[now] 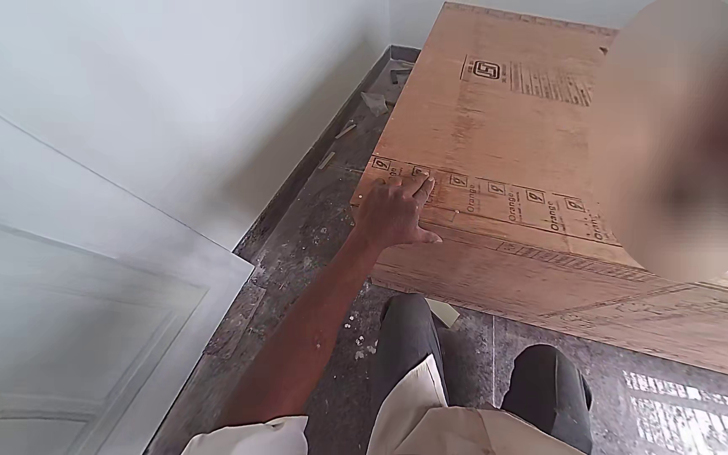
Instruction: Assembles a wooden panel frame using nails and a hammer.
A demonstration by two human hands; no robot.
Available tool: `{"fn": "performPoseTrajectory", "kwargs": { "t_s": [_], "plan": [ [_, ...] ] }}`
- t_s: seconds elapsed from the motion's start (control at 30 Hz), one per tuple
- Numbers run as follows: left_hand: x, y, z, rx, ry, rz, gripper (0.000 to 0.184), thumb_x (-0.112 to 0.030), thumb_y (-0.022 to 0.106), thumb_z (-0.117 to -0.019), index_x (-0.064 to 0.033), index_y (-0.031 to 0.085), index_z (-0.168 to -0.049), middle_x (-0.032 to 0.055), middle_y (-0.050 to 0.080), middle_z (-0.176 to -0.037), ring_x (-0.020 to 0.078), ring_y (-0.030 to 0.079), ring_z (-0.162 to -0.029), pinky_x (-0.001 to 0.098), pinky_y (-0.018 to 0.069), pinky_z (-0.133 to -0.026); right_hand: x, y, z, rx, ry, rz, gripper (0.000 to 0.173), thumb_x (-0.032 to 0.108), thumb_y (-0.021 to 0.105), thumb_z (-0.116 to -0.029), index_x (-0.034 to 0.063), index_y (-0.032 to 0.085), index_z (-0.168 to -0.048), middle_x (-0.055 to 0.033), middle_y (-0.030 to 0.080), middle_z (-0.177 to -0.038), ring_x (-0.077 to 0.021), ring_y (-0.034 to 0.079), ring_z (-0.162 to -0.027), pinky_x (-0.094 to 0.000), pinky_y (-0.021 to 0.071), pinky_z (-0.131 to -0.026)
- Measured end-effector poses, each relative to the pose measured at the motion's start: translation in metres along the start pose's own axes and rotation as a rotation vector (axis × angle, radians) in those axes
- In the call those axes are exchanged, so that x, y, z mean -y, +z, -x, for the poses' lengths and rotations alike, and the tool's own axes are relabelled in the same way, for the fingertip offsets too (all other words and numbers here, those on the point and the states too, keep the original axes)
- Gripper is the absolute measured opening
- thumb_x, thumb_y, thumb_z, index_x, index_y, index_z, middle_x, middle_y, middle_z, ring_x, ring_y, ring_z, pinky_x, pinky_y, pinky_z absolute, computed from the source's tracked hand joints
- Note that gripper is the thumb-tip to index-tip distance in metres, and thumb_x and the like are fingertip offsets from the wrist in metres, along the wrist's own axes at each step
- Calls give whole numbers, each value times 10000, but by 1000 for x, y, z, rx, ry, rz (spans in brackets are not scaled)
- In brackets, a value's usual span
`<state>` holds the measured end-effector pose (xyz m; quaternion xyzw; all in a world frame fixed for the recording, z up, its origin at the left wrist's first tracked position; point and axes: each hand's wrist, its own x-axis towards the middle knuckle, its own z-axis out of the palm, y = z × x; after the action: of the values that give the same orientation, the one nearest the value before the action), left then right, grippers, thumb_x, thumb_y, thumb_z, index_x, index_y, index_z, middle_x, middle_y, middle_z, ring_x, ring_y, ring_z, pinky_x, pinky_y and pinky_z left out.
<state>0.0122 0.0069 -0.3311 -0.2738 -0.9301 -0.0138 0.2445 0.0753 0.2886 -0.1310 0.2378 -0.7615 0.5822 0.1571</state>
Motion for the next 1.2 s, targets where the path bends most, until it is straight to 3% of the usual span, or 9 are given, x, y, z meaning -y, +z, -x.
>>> {"fn": "performPoseTrajectory", "kwargs": {
  "t_s": [0.17, 0.33, 0.47, 0.6, 0.67, 0.83, 0.97, 1.13, 1.2],
  "plan": [
    [-6, -13, -5, 218, -58, 27, 1081, -827, 665, -715, -115, 521, -1517, 88, 537, -1537, 301, 606, -1286, 541, 503, -933, -63, 38, 48, 574, 513, 728, 447, 447, 429, -1095, 81, 572, -883, -37, 514, -611, -152, 542, -510, -352, 474, -506],
    [0, -2, -1, 18, -3, 2, 1074, -861, 631, -690, -85, 613, -1432, 101, 627, -1439, 298, 688, -1135, 510, 548, -826, -19, 10, 32, 222, 195, 322, 511, 597, 392, -1059, 169, 607, -881, 32, 543, -574, -94, 521, -404, -262, 467, -354],
    [0, 1, 0, -22, 10, 0, 1065, -874, 612, -683, -86, 644, -1398, 90, 643, -1423, 294, 691, -1150, 501, 560, -844, 9, 12, 1, -22, -3, -5, 462, 369, 156, -1119, 171, 520, -915, 76, 535, -608, -38, 535, -431, -185, 497, -374],
    [-2, -12, -5, 190, -68, 50, 1076, -833, 661, -717, -122, 527, -1513, 77, 551, -1524, 300, 615, -1265, 531, 506, -947, -55, 36, 48, 443, 403, 665, 498, 495, 380, -1095, 67, 560, -915, -41, 498, -624, -182, 533, -517, -382, 469, -506],
    [-5, -14, -7, 248, -70, 62, 1072, -818, 678, -721, -130, 512, -1526, 70, 529, -1545, 296, 616, -1260, 535, 500, -952, -70, 39, 55, 589, 515, 763, 448, 457, 439, -1091, 89, 558, -867, -28, 508, -607, -147, 551, -517, -344, 482, -516],
    [3, 2, -1, -6, 1, 26, 1053, -866, 634, -682, -101, 641, -1405, 91, 639, -1427, 300, 703, -1103, 514, 561, -828, -14, 13, 34, 202, 148, 329, 515, 600, 372, -1064, 168, 599, -898, 38, 540, -578, -95, 527, -404, -268, 483, -356],
    [1, 0, -1, -3, -8, 29, 1047, -856, 645, -676, -99, 645, -1399, 86, 646, -1417, 302, 704, -1103, 524, 562, -830, 1, 22, 7, -34, -5, 48, 486, 461, 204, -1120, 177, 526, -891, 63, 520, -583, -82, 524, -408, -255, 500, -354],
    [-7, -15, -4, 265, -91, 74, 1030, -785, 706, -711, -147, 544, -1503, 43, 520, -1557, 284, 600, -1302, 543, 492, -989, -69, 42, 54, 603, 562, 773, 433, 423, 436, -1099, 63, 558, -892, -53, 513, -621, -169, 556, -522, -366, 493, -530],
    [1, -13, -8, 188, -74, 55, 1053, -817, 695, -694, -121, 574, -1474, 59, 555, -1523, 282, 632, -1246, 526, 513, -946, -62, 33, 46, 562, 475, 795, 449, 453, 466, -1082, 89, 565, -839, -24, 493, -580, -141, 525, -500, -342, 446, -499]
  ]
}}
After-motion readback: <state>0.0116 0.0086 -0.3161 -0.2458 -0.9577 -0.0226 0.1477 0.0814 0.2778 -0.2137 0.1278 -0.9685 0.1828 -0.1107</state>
